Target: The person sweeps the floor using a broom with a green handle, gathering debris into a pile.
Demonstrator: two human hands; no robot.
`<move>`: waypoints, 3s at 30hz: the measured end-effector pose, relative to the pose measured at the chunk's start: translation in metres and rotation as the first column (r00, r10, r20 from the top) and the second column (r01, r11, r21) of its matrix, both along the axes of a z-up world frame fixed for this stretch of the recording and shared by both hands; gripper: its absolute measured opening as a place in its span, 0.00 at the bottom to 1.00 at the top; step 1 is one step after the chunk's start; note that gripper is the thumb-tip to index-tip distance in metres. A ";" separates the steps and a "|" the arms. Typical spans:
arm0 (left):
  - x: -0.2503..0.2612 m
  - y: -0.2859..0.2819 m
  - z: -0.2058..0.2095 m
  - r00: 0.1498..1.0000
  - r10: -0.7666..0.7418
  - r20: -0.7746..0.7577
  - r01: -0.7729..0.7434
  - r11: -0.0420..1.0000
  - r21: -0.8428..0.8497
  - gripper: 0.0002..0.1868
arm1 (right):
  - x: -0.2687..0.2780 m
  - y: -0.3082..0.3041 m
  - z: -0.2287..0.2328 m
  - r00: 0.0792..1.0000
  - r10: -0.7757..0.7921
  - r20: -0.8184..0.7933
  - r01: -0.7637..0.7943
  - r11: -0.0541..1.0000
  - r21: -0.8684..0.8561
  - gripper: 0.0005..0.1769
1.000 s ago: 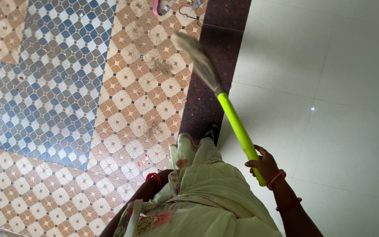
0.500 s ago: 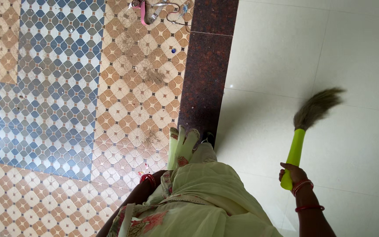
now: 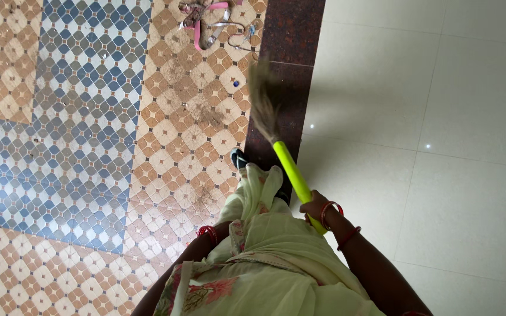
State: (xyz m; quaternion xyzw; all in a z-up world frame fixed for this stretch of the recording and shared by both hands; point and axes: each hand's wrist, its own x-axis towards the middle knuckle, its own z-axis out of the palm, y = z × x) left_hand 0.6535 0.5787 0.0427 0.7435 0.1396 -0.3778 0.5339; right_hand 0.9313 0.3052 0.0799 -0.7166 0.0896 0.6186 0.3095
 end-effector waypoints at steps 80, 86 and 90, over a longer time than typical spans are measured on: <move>0.810 0.263 -0.024 0.932 -0.330 0.148 0.325 0.944 0.055 0.17 | 0.698 0.161 -0.033 0.863 0.472 0.179 -0.432 0.875 -0.219 0.35; 0.866 0.327 -0.002 0.948 -0.271 0.165 0.262 0.962 0.076 0.14 | 0.791 0.289 0.022 0.891 0.377 0.255 -0.351 0.925 -0.143 0.44; 0.885 0.355 0.033 0.958 -0.199 0.209 0.198 0.980 0.028 0.14 | 0.830 0.347 0.064 0.899 0.384 0.212 -0.355 0.921 -0.162 0.48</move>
